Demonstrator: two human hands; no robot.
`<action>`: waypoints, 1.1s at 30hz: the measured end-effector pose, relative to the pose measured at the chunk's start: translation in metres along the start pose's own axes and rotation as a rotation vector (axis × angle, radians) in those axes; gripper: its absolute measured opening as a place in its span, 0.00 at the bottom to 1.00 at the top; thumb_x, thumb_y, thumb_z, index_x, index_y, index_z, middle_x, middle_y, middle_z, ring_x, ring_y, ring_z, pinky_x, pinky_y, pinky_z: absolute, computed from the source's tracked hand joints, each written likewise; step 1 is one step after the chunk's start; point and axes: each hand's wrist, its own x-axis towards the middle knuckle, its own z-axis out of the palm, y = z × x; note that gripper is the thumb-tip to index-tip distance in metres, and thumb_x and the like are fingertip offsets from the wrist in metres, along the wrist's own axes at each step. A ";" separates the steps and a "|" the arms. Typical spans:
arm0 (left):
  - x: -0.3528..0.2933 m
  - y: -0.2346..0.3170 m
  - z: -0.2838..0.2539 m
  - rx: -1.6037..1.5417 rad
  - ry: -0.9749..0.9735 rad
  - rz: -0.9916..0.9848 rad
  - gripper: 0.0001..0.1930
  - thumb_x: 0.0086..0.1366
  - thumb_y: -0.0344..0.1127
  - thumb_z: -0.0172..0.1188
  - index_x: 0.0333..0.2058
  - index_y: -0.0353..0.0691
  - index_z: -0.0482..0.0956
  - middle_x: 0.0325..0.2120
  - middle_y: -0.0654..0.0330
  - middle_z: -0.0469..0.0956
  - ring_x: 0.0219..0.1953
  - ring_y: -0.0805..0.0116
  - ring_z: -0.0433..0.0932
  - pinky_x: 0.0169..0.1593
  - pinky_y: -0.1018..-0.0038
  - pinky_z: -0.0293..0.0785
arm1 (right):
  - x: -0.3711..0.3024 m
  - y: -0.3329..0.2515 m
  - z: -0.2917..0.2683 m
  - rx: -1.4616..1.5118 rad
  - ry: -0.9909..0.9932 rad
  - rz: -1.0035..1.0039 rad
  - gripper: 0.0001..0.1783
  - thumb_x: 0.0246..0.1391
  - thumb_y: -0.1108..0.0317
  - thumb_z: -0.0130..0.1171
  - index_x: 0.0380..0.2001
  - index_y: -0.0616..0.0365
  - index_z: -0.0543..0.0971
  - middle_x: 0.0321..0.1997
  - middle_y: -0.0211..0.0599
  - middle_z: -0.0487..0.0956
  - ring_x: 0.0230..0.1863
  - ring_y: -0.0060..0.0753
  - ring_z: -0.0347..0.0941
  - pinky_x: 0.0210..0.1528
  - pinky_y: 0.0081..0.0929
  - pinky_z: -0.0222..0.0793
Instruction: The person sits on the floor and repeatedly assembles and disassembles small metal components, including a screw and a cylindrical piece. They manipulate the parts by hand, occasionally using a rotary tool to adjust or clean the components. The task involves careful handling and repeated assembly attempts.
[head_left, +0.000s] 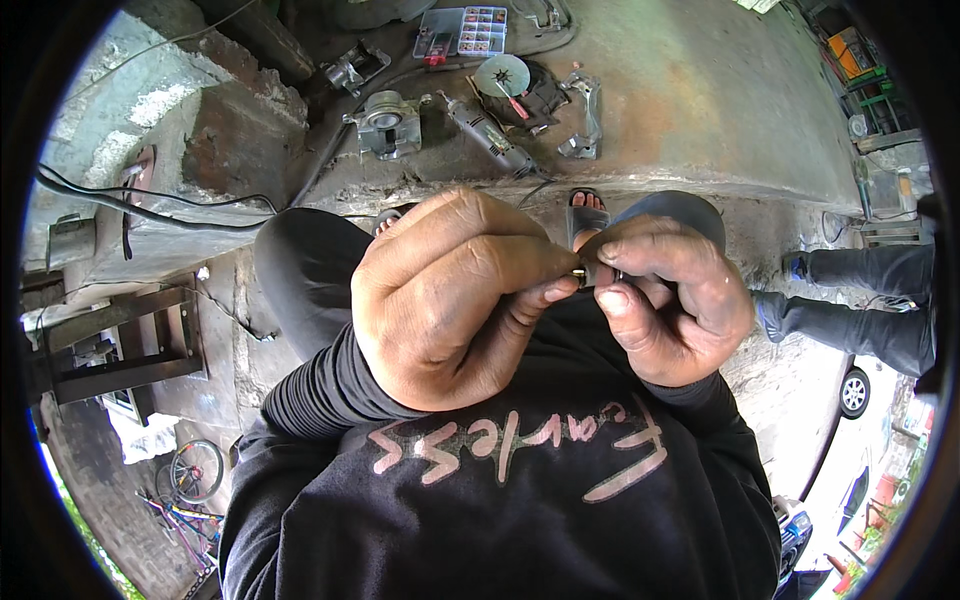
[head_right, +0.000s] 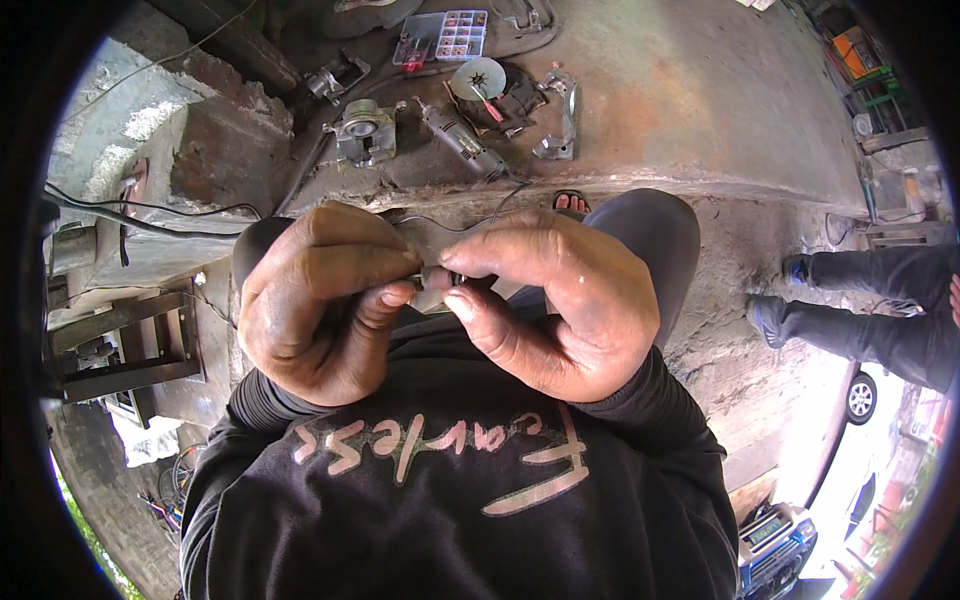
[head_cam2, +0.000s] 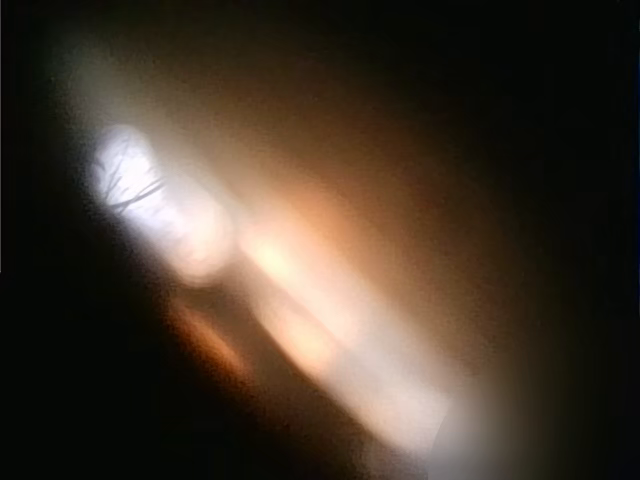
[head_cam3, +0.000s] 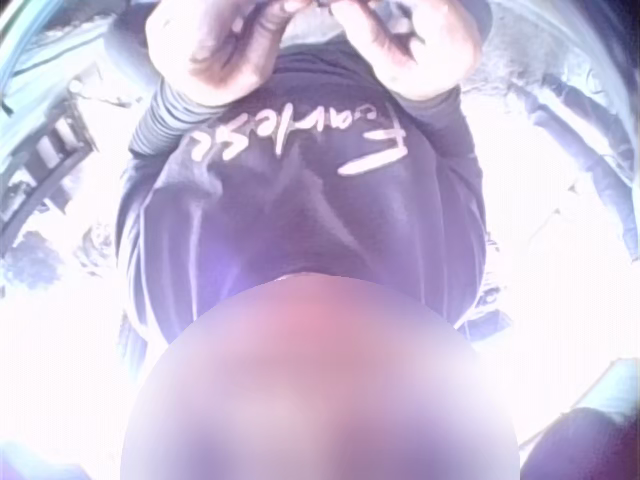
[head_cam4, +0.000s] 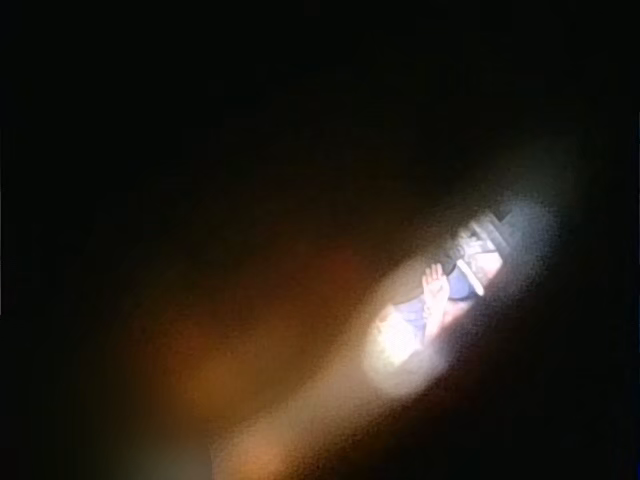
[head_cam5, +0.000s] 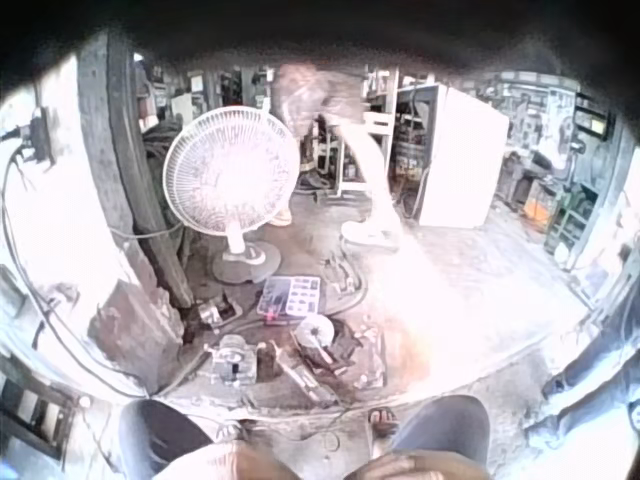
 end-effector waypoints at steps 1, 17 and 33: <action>0.000 -0.003 0.000 -0.005 0.002 -0.012 0.07 0.48 0.24 0.67 0.26 0.34 0.77 0.23 0.56 0.76 0.25 0.63 0.76 0.28 0.73 0.72 | -0.001 0.001 0.000 -0.002 0.003 0.035 0.12 0.46 0.81 0.62 0.37 0.67 0.75 0.30 0.41 0.79 0.30 0.28 0.78 0.33 0.21 0.72; -0.038 -0.152 0.023 -0.800 -0.444 -1.096 0.13 0.65 0.33 0.58 0.42 0.28 0.75 0.23 0.60 0.77 0.20 0.77 0.76 0.24 0.82 0.73 | 0.027 0.140 -0.003 -0.110 -0.511 0.594 0.08 0.52 0.77 0.56 0.37 0.63 0.77 0.36 0.35 0.77 0.34 0.26 0.74 0.46 0.25 0.68; -0.122 -0.321 0.036 -0.070 -0.029 -1.111 0.10 0.59 0.32 0.61 0.36 0.32 0.79 0.21 0.64 0.77 0.21 0.80 0.70 0.26 0.80 0.66 | 0.029 0.444 0.035 -1.089 -0.555 0.704 0.22 0.48 0.69 0.59 0.47 0.59 0.67 0.37 0.49 0.78 0.41 0.52 0.76 0.43 0.44 0.71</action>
